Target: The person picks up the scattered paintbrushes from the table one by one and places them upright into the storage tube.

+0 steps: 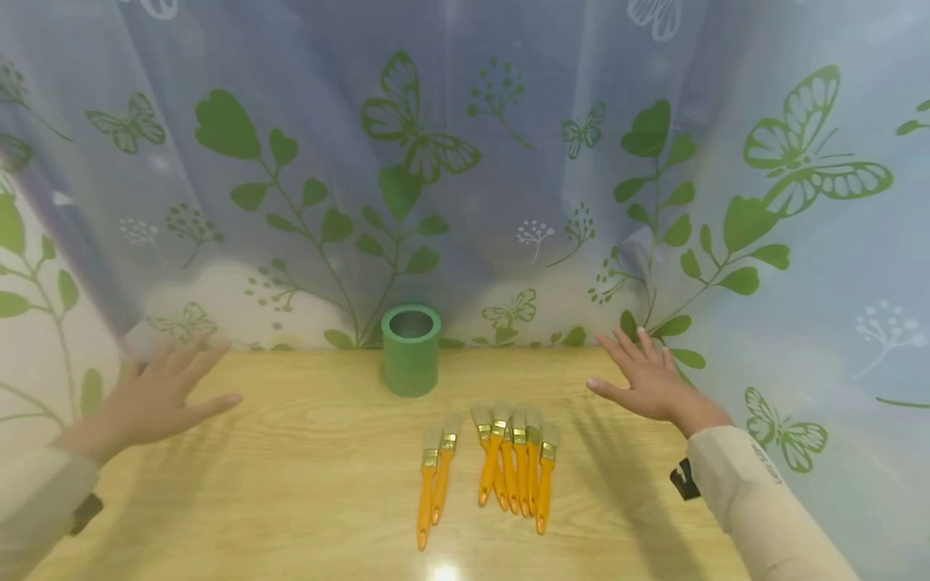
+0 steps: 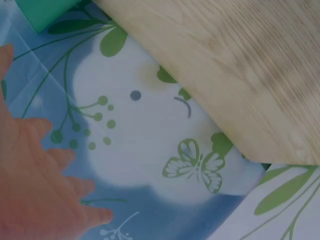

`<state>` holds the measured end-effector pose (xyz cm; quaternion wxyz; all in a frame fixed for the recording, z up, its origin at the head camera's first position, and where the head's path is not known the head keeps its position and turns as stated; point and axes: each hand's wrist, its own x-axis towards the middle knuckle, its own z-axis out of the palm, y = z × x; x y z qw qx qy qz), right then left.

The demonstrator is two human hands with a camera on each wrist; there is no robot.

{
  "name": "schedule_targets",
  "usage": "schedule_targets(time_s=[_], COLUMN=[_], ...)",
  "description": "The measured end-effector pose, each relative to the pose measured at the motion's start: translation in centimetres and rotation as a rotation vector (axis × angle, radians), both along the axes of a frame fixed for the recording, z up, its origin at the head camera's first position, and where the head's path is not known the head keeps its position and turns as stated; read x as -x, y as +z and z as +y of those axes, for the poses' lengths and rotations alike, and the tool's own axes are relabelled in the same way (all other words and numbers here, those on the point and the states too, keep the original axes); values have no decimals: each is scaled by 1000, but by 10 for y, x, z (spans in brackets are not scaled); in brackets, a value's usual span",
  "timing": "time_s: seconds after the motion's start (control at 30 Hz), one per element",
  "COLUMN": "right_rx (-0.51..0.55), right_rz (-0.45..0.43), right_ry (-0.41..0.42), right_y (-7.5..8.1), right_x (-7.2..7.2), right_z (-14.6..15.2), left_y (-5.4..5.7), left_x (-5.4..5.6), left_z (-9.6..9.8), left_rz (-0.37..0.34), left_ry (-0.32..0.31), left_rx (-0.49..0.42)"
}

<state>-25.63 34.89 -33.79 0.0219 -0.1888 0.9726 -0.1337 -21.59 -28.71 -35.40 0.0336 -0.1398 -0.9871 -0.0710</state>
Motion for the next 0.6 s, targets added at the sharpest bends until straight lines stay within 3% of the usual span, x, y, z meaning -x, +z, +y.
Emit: schedule_targets(time_s=[0.17,0.37,0.6], right_rx=[16,101,237], right_rz=[-5,-33,-87], right_ry=[-3,22,34], right_y=[-1,-8,-22], right_x=[1,0,-10], right_z=[1,-10,-15], left_y=[-8,-18,-23], left_x=[14,30,52], left_z=[10,24,62], left_rz=[11,1,-37], left_ry=[-9,-34,-89], left_rx=[-12,-113,-287])
